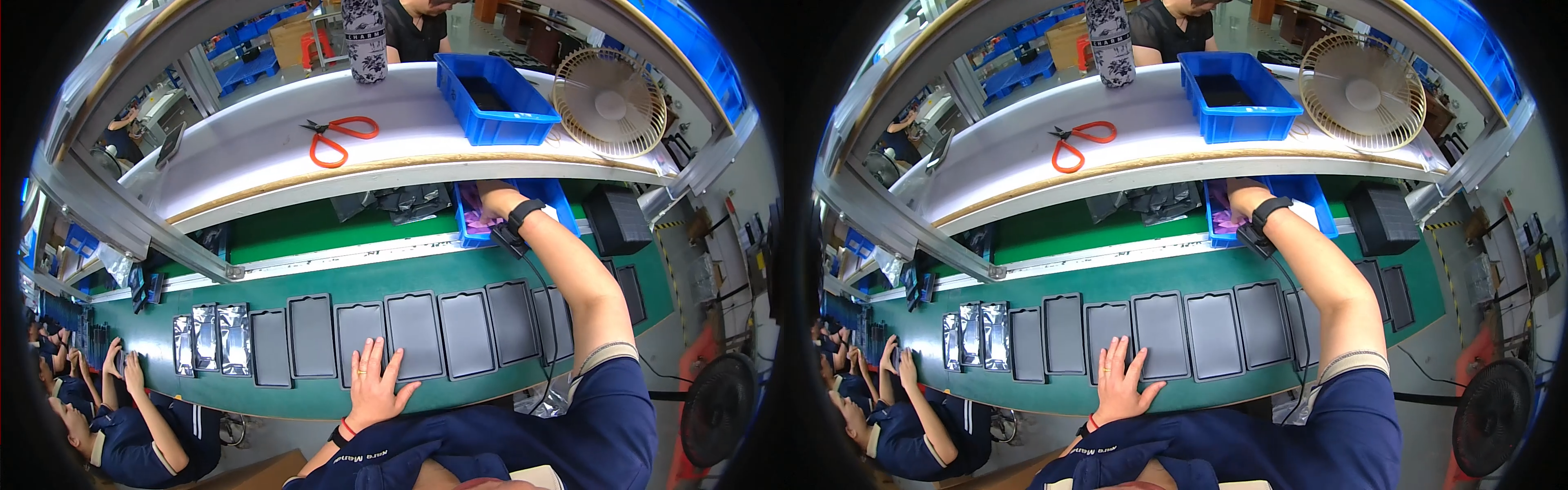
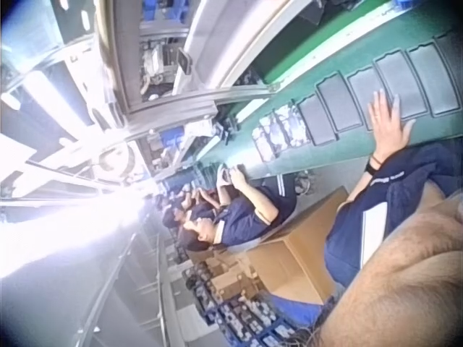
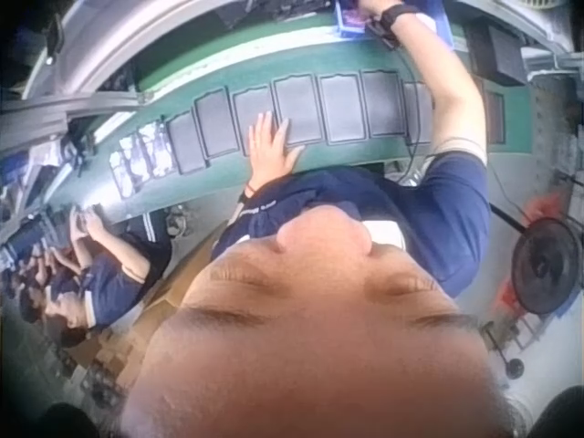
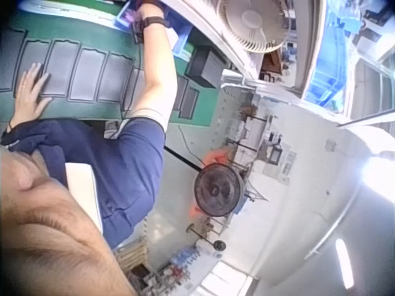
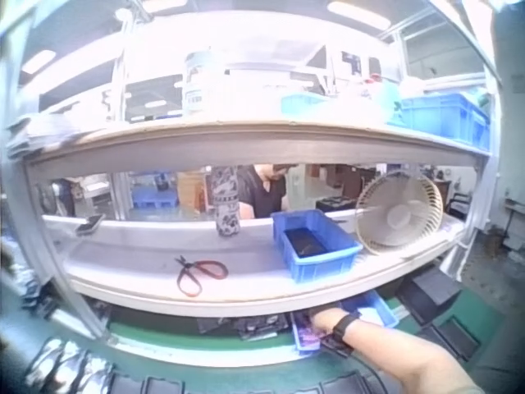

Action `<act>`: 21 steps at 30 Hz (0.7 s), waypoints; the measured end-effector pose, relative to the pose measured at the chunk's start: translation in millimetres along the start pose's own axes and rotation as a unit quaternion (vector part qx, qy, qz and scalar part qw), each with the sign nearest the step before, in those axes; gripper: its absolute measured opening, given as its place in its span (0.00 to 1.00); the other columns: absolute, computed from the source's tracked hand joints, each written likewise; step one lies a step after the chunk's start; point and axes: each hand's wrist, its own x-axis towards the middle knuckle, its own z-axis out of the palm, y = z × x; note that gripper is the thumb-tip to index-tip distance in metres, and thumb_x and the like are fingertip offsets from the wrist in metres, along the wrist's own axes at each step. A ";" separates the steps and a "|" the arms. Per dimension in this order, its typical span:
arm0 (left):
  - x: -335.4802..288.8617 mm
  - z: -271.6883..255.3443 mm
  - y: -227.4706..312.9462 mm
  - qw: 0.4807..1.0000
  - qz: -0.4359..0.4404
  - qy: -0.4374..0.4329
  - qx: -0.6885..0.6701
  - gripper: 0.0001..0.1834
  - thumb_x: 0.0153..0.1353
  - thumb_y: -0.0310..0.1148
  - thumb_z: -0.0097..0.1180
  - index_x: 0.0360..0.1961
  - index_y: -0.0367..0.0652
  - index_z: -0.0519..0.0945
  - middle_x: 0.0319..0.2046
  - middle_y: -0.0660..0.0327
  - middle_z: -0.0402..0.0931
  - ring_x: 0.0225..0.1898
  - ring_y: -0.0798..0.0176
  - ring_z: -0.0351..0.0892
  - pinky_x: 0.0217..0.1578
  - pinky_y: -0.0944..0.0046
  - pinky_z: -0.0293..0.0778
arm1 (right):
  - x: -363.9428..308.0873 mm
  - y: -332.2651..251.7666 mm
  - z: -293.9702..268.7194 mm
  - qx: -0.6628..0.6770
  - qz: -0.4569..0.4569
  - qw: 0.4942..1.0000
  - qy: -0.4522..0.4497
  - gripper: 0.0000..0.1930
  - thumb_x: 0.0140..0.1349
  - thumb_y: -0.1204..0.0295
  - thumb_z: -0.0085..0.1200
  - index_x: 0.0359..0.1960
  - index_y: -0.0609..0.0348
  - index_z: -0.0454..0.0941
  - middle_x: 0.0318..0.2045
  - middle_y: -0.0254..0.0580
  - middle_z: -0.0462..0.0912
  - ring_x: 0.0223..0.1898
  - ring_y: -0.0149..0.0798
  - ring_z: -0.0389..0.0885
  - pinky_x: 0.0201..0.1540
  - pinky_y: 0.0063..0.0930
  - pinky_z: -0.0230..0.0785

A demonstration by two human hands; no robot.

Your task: The recorder is packing small electronic components into plastic trays and adding labels.

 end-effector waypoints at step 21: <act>-16.4 6.8 -1.8 1.000 -0.004 -0.002 -0.024 0.23 0.53 0.43 0.62 0.50 0.48 0.75 0.61 0.55 0.60 0.65 0.51 0.54 0.62 0.44 0.49 | -20.1 -2.5 -25.3 -0.109 -0.231 0.958 0.130 0.35 0.38 0.60 0.65 0.52 0.55 0.71 0.53 0.54 0.72 0.56 0.54 0.69 0.58 0.43 0.61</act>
